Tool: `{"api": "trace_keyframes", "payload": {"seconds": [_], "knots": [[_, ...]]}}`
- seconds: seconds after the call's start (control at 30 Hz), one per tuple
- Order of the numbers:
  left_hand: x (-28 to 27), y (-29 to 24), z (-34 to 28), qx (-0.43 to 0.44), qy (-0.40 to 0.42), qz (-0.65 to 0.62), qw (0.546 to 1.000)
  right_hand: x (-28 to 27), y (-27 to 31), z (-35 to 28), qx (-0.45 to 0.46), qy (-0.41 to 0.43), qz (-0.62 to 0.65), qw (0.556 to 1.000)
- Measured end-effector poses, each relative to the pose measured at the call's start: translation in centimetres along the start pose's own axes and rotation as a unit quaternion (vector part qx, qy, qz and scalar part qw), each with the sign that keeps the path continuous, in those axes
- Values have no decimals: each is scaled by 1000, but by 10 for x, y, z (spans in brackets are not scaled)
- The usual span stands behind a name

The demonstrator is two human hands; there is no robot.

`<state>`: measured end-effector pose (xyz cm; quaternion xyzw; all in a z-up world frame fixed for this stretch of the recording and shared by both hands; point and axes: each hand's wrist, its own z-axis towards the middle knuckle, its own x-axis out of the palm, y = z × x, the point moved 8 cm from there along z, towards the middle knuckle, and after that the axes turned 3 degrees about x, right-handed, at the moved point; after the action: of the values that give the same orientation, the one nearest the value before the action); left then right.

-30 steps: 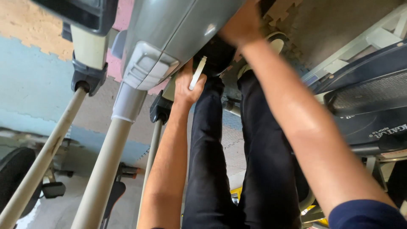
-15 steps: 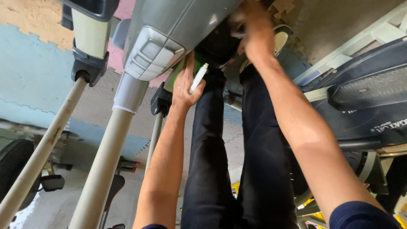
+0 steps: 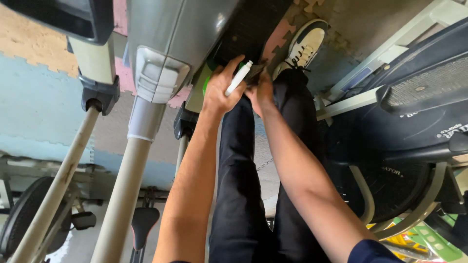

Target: Wiping down an elliptical machine with a spray bottle and cloth.

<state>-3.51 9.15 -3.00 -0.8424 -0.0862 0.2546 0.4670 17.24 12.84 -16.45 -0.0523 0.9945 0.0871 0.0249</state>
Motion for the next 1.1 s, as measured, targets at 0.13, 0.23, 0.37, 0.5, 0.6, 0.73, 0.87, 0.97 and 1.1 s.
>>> {"api": "trace_keyframes", "payload": {"seconds": [0.13, 0.23, 0.37, 0.5, 0.6, 0.73, 0.87, 0.97, 1.1], "knots": [[6, 8, -4, -59, 35, 10, 998, -21, -13, 74, 94, 101, 21, 990], [2, 9, -9, -99, 25, -10, 995, -2, 71, 104, -18, 28, -63, 997], [1, 16, -14, -45, -74, -28, 996, 26, 184, 119, -337, -50, -265, 902], [1, 25, -9, -63, -113, -47, 990, 82, 174, 86, -435, 4, -608, 664], [1, 32, -4, -71, -116, -30, 990, 130, 128, 3, -520, -9, -744, 420], [-1, 24, 5, -87, -92, -53, 991, 126, 84, -3, -456, 68, -835, 300], [4, 28, 10, -94, -81, -17, 992, 149, 128, -11, -394, 183, -828, 354], [7, 26, 10, -86, -84, -14, 993, 154, 169, -11, -400, 144, -804, 416], [8, 23, 11, -60, -99, -13, 993, 157, 181, -26, -362, 33, -730, 579]]}}
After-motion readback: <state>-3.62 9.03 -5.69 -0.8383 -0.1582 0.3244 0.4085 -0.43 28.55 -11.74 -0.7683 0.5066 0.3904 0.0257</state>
